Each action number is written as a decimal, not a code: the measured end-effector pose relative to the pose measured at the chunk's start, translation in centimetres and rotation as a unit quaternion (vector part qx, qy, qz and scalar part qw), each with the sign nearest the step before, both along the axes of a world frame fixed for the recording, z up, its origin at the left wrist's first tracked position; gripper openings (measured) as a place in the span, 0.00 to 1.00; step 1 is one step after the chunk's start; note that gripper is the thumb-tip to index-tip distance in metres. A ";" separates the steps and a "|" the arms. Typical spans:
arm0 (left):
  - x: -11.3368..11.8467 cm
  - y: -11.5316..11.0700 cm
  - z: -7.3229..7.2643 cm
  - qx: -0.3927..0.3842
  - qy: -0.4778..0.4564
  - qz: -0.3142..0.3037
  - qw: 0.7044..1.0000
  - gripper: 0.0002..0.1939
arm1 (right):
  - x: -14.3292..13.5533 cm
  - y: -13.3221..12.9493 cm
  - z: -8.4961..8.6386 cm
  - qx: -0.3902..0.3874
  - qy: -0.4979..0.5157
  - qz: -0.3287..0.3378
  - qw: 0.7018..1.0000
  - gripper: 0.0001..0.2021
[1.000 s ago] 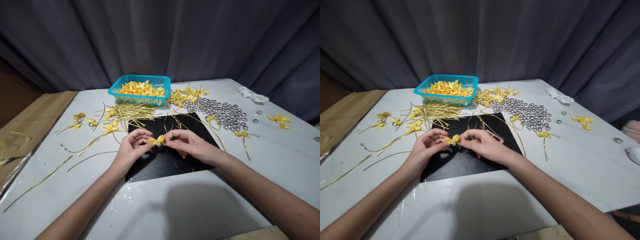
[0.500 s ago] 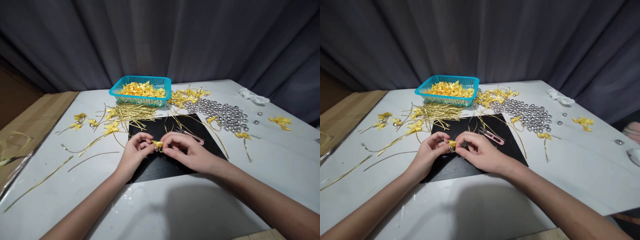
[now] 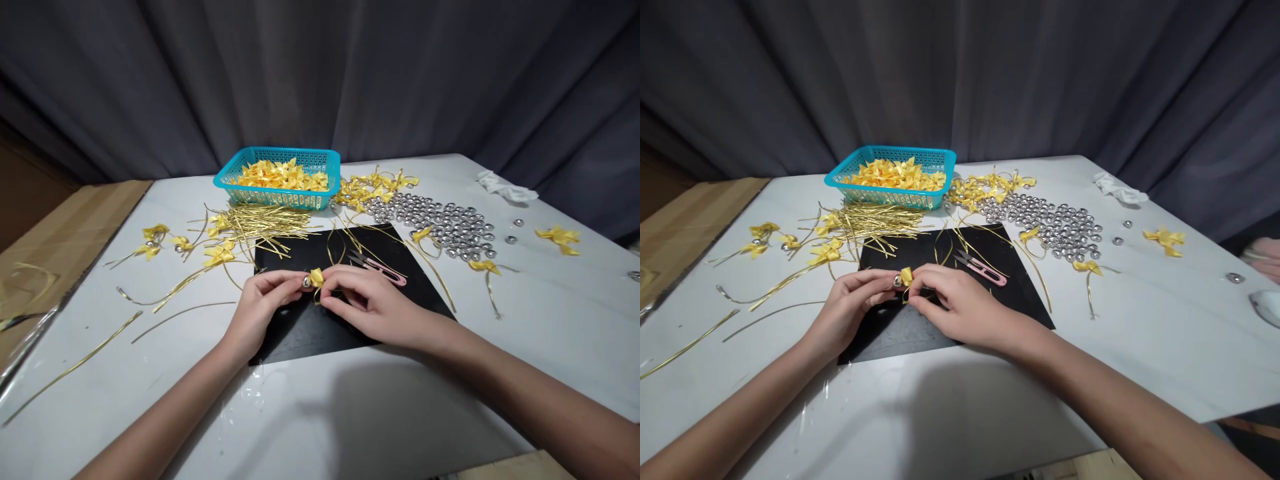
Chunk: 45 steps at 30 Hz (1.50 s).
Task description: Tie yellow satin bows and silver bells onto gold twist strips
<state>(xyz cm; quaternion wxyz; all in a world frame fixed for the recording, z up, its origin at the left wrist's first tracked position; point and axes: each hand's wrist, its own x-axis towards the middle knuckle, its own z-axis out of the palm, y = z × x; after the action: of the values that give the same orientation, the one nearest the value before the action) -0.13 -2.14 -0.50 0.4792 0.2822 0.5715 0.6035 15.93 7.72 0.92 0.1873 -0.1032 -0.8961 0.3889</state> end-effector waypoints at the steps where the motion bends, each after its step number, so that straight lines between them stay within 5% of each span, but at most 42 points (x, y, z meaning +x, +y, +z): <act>1: 0.0 0.0 0.1 -0.001 -0.005 -0.003 1.000 0.07 | 0.0 -0.1 -0.1 0.024 -0.009 -0.001 1.000 0.05; 10: 0.9 0.2 0.6 -0.039 -0.004 0.000 0.999 0.10 | 0.2 -1.4 0.3 0.255 -0.147 0.028 0.955 0.11; 14: 0.8 0.1 0.3 -0.016 -0.022 0.010 1.000 0.07 | 0.5 -1.6 0.5 0.253 -0.123 0.037 0.959 0.09; 17: 0.4 0.2 0.3 0.006 -0.063 0.031 0.998 0.05 | 0.6 -1.3 1.1 0.135 -0.052 0.005 0.990 0.07; 20: 0.1 0.1 0.6 0.017 -0.082 0.047 0.995 0.06 | 0.6 -0.1 1.7 -0.071 0.026 -0.074 0.994 0.06; 24: 0.0 0.0 1.1 0.020 -0.125 0.072 0.989 0.08 | 0.6 1.7 1.8 -0.410 0.085 -0.085 0.904 0.07; 26: 0.2 0.0 1.4 0.020 -0.160 0.074 0.984 0.09 | 0.5 2.0 1.5 -0.482 0.075 -0.055 0.871 0.06; 33: 0.4 0.1 1.9 0.029 -0.191 0.077 0.978 0.09 | 0.1 0.2 1.1 -0.381 -0.097 0.088 0.915 0.11; 39: 0.1 0.4 1.6 0.034 -0.205 0.118 0.971 0.04 | 0.3 0.2 1.6 -0.276 -0.118 0.065 0.952 0.16; 45: 0.1 0.3 1.0 0.019 -0.212 0.121 0.969 0.04 | 0.7 0.4 2.0 -0.262 -0.123 0.048 0.956 0.18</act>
<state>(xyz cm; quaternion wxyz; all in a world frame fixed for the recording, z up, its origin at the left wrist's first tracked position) 0.00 -1.79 0.54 0.5071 0.0854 0.4748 0.7142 16.62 8.16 2.97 0.0228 -0.1523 -0.7831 0.6026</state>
